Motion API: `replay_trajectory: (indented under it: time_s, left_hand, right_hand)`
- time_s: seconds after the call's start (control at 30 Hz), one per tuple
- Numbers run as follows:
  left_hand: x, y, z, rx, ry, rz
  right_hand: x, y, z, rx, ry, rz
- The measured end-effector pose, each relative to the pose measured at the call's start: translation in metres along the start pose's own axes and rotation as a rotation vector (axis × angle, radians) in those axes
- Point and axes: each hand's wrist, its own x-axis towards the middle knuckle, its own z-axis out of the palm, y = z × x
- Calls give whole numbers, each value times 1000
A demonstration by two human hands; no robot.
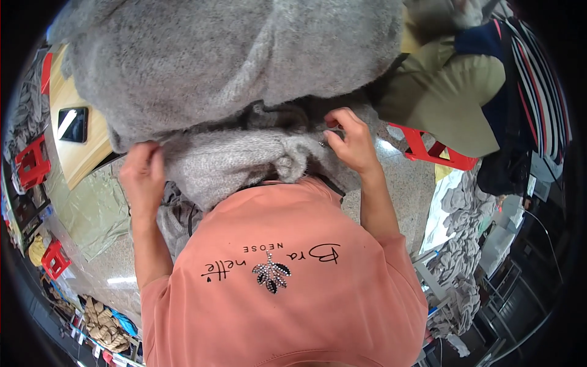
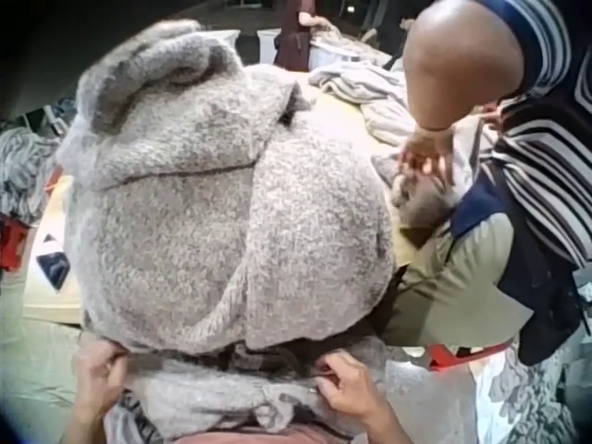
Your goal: Inspecting fuzzy grey sweaters and removing loose threads or lint by hand on a factory floor.
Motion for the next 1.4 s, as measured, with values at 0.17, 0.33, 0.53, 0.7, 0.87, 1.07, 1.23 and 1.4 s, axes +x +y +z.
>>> replay_trajectory:
  time_s: [0.17,0.33,0.53,0.7,0.87,1.07,1.23,1.4]
  left_hand:
    - [5,52,22,-149,-73,236]
    - [11,68,39,-132,-350,364]
    - [9,77,40,-513,-447,205]
    - [9,84,27,-669,-441,149]
    - [3,66,-13,-785,-397,614]
    - [2,67,-5,-932,-851,155]
    - [29,98,19,-401,-275,518]
    - [47,103,89,-842,-1061,-111]
  right_hand:
    - [1,-18,20,43,-117,-192]
    - [3,-16,34,152,-313,-241]
    - [13,-51,46,361,-85,-336]
    - [21,-63,52,427,-250,-377]
    - [8,-52,35,-116,-143,-637]
    - [-28,-48,21,-139,572,-775]
    - [-36,-68,-3,-151,443,-885]
    - [-43,-82,-5,-44,259,-845]
